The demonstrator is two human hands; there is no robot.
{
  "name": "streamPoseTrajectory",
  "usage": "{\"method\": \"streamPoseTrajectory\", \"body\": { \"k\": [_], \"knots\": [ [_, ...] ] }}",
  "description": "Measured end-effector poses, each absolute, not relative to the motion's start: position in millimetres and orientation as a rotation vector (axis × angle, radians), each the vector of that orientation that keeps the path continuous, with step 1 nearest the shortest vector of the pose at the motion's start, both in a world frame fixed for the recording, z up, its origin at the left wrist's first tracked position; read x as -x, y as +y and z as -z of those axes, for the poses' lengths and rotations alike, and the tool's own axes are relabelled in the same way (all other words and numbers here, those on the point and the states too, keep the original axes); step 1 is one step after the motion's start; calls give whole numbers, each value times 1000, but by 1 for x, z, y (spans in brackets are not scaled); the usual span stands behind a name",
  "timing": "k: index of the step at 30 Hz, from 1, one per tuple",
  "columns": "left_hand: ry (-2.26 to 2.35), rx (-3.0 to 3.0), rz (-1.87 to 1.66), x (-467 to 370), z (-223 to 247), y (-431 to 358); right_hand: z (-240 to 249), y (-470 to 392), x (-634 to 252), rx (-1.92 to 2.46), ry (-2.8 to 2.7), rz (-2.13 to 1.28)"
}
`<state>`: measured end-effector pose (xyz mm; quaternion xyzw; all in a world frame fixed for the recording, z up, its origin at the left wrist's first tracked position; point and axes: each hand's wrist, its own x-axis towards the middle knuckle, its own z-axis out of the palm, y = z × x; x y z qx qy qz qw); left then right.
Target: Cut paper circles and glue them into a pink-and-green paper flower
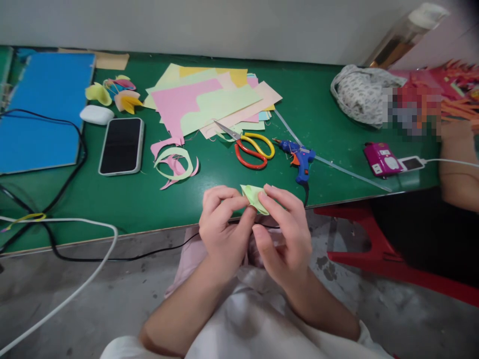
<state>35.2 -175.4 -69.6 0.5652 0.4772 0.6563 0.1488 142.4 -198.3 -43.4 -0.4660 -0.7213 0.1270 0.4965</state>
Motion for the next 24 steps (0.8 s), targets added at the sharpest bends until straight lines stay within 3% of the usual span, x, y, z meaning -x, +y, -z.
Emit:
{"method": "streamPoseTrajectory", "body": {
  "k": [24],
  "knots": [
    [1369, -1582, -1875, -36, 69, -175, 42, -197, -142, 1125, -1738, -311]
  ]
}}
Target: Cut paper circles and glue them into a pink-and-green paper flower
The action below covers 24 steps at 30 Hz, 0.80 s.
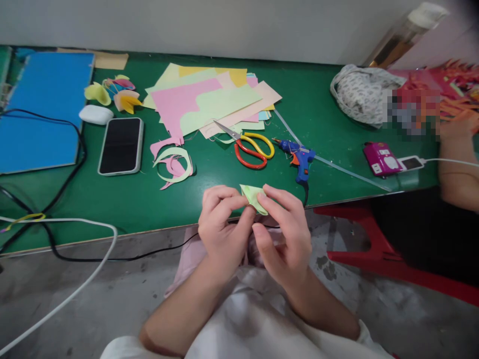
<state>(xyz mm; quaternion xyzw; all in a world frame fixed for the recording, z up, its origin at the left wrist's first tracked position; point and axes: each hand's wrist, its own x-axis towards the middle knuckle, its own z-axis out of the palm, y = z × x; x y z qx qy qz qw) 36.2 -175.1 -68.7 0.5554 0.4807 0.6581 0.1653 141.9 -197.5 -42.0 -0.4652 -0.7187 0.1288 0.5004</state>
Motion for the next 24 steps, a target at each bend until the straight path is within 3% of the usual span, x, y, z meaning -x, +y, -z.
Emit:
{"method": "streamPoseTrajectory", "body": {
  "k": [24],
  "knots": [
    [1392, -1646, -1884, -36, 69, -173, 42, -196, -144, 1086, -1712, -274]
  ]
}}
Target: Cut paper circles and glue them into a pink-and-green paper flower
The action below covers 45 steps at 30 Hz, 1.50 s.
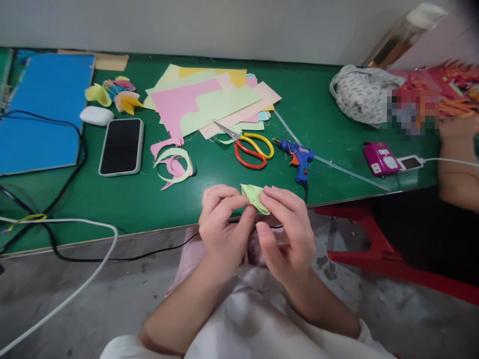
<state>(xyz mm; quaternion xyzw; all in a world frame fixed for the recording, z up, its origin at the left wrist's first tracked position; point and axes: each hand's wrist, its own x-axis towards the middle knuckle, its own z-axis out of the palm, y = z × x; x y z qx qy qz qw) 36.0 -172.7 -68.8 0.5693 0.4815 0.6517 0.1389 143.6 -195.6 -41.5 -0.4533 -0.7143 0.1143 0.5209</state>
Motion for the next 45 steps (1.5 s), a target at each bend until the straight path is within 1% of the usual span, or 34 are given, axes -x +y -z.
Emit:
{"method": "streamPoseTrajectory", "body": {
  "k": [27, 37, 43, 45],
  "knots": [
    [1441, -1705, -1902, -36, 68, -173, 42, -198, -143, 1120, -1719, -283],
    [1515, -2110, -1840, -24, 66, -173, 49, -198, -152, 1125, -1581, -445],
    [1500, -2247, -1838, -25, 64, -174, 51, -192, -154, 1270, -1418, -345],
    [1483, -2242, -1798, -26, 63, -175, 51, -189, -155, 1336, -1346, -377]
  ]
}}
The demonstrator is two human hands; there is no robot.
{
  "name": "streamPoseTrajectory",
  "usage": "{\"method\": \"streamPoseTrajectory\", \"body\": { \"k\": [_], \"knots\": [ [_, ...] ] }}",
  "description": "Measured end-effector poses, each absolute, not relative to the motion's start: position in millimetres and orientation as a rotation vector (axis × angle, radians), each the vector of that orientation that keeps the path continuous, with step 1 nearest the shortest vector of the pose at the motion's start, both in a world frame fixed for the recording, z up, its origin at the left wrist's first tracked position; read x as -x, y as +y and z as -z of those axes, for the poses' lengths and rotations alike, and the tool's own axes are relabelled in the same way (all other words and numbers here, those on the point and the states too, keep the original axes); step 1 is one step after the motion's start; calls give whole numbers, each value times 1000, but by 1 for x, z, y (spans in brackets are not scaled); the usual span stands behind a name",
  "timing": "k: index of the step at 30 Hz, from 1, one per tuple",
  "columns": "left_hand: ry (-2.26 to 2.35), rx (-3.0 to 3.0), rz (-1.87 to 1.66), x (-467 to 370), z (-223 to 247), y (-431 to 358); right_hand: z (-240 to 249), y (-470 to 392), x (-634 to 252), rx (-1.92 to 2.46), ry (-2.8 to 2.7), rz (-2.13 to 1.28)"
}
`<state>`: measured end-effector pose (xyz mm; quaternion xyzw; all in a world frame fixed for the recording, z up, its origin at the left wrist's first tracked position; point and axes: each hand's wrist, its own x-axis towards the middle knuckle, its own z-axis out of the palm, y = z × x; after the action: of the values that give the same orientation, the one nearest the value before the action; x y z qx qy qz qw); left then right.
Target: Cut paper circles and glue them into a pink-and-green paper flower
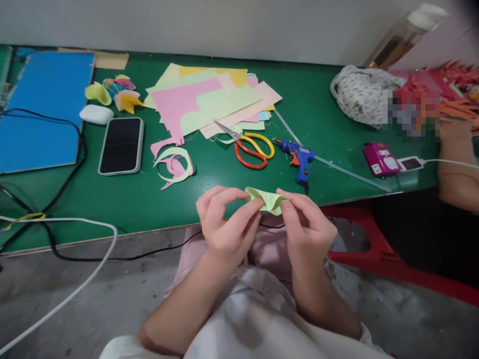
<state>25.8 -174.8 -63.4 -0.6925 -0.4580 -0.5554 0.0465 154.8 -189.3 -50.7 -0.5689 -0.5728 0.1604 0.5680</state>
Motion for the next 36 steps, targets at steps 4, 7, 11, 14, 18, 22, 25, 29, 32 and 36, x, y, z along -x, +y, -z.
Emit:
{"method": "streamPoseTrajectory", "body": {
  "k": [4, 7, 11, 14, 18, 22, 25, 29, 32, 36],
  "knots": [
    [-1498, 2190, 1809, -28, 64, -176, 52, -184, -158, 1375, -1164, -540],
    [-1536, 2210, 2038, -30, 64, -175, 54, -181, -159, 1347, -1085, -596],
    [-1544, 2245, 2164, -33, 63, -176, 53, -180, -158, 1372, -1089, -575],
    [-1542, 2253, 2113, -34, 62, -178, 52, -182, -157, 1390, -1143, -497],
    [-1424, 2296, 2011, -34, 62, -180, 51, -184, -156, 1400, -1189, -409],
    [-1352, 2333, 2007, -34, 62, -179, 52, -185, -157, 1395, -1230, -375],
    [-1467, 2331, 2108, -34, 61, -180, 55, -185, -158, 1384, -1244, -391],
    [-1707, 2237, 2189, -34, 62, -180, 58, -185, -159, 1307, -1247, -369],
    [-1789, 2193, 2181, -34, 62, -179, 56, -185, -161, 1202, -1393, -270],
    [-1837, 2180, 2136, -33, 63, -177, 52, -184, -165, 1191, -1645, -119]
  ]
}}
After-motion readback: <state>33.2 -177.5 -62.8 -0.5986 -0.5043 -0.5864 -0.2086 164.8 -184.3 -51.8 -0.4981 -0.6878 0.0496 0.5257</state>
